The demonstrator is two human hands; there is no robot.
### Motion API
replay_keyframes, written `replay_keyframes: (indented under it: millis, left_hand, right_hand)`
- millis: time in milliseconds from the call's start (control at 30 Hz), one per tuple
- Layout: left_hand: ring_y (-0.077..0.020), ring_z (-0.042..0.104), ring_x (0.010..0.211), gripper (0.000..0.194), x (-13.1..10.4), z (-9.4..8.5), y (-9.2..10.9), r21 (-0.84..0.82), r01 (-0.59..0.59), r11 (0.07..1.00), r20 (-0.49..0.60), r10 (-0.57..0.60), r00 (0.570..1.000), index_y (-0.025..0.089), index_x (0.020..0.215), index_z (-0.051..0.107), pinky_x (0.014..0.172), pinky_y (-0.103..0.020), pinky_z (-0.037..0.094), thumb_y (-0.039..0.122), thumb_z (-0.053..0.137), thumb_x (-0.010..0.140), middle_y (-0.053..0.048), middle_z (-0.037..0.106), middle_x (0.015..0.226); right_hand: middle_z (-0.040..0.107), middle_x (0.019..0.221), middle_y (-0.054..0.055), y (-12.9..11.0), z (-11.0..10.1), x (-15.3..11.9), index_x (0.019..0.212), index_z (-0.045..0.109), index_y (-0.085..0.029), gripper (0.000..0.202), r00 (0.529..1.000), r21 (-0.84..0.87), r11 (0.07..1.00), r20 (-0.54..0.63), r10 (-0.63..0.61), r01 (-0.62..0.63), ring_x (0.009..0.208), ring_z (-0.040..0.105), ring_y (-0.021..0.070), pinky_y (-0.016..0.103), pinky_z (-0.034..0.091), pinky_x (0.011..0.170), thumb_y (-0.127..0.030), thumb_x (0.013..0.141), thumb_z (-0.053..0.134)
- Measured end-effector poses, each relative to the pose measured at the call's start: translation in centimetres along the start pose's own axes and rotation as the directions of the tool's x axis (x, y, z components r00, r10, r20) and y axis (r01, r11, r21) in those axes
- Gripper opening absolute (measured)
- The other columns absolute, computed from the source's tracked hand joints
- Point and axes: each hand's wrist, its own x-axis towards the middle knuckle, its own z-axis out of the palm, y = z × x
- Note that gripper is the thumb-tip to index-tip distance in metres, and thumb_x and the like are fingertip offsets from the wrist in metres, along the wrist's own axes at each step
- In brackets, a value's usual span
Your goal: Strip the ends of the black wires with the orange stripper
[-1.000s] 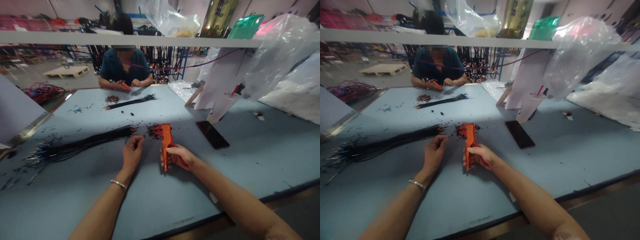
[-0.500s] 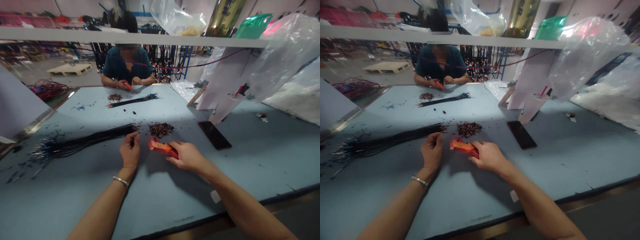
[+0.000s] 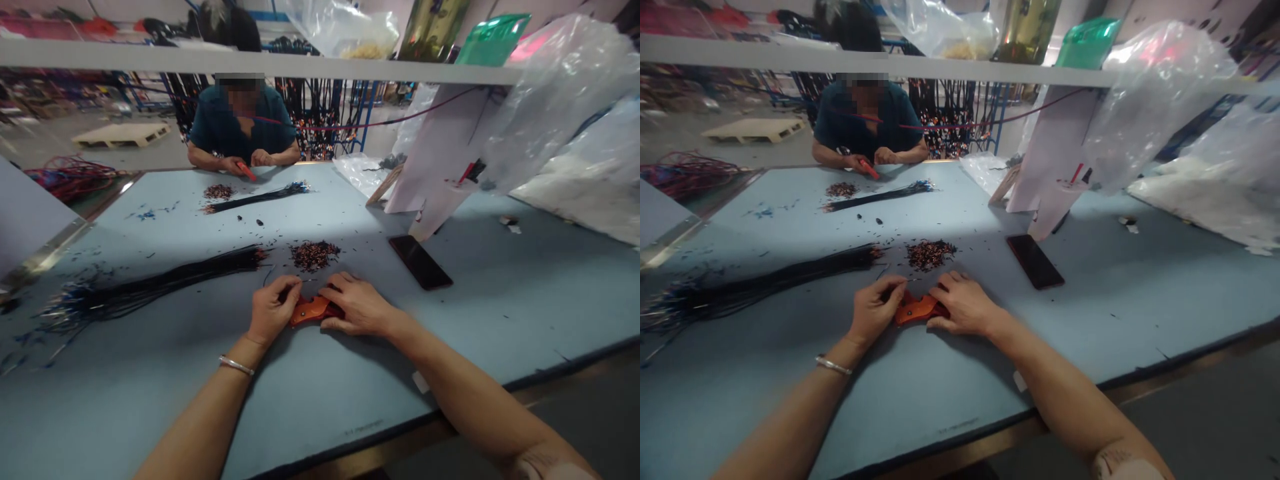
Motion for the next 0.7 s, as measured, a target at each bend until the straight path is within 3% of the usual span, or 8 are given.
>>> replay_keyframes:
  millis: [100,200,267,467,700]
  left_hand:
    - [-0.0094,0.063,0.055,0.012,-0.1,0.0,0.0,0.028,-0.057,0.998,0.046,0.056,0.997,0.018,0.080,0.067,0.055,-0.017,0.048,0.023,0.057,0.084,0.001,0.071,0.068]
    - [-0.0092,0.063,0.054,0.012,-0.2,0.0,0.0,0.061,-0.115,0.992,0.071,0.110,0.991,0.017,0.083,0.067,0.055,-0.017,0.047,0.021,0.057,0.086,0.000,0.071,0.067]
    - [-0.0089,0.063,0.054,0.011,-0.2,0.1,0.1,0.088,-0.159,0.983,0.081,0.152,0.985,0.018,0.083,0.067,0.055,-0.017,0.047,0.020,0.057,0.086,0.000,0.071,0.067]
    - [-0.0083,0.061,0.053,0.011,-0.1,0.2,0.5,0.138,-0.301,0.944,0.094,0.290,0.952,0.018,0.083,0.066,0.055,-0.017,0.045,0.018,0.056,0.086,0.000,0.070,0.067]
    - [-0.0085,0.058,0.052,0.009,-0.3,0.3,0.3,0.169,-0.344,0.924,0.138,0.323,0.936,0.018,0.084,0.065,0.053,-0.018,0.043,0.016,0.057,0.086,0.001,0.068,0.066]
  right_hand:
    - [0.067,0.099,0.009,0.0,0.3,0.1,0.098,0.063,-0.018,0.028,0.979,0.147,0.988,-0.190,0.072,-0.044,0.091,0.060,0.0244,0.040,0.043,0.085,-0.043,0.086,0.064]
    - [0.069,0.087,0.005,-0.3,0.6,0.3,0.090,0.061,-0.019,0.008,0.887,0.287,0.954,-0.414,0.205,-0.086,0.081,0.063,0.0201,0.037,0.042,0.085,-0.027,0.088,0.060]
    - [0.070,0.089,0.005,-0.5,0.8,0.3,0.092,0.061,-0.020,0.008,0.848,0.317,0.947,-0.487,0.210,-0.053,0.081,0.064,0.0196,0.037,0.041,0.085,-0.026,0.088,0.060]
    - [0.071,0.086,0.004,-0.8,1.0,0.4,0.087,0.062,-0.021,0.005,0.822,0.280,0.960,-0.546,0.162,-0.003,0.078,0.064,0.0182,0.036,0.039,0.085,-0.024,0.089,0.059]
    - [0.068,0.076,0.001,-0.6,1.4,0.5,0.079,0.057,-0.021,0.012,0.814,0.265,0.964,-0.564,0.134,0.024,0.071,0.061,0.0161,0.035,0.038,0.085,-0.018,0.090,0.054]
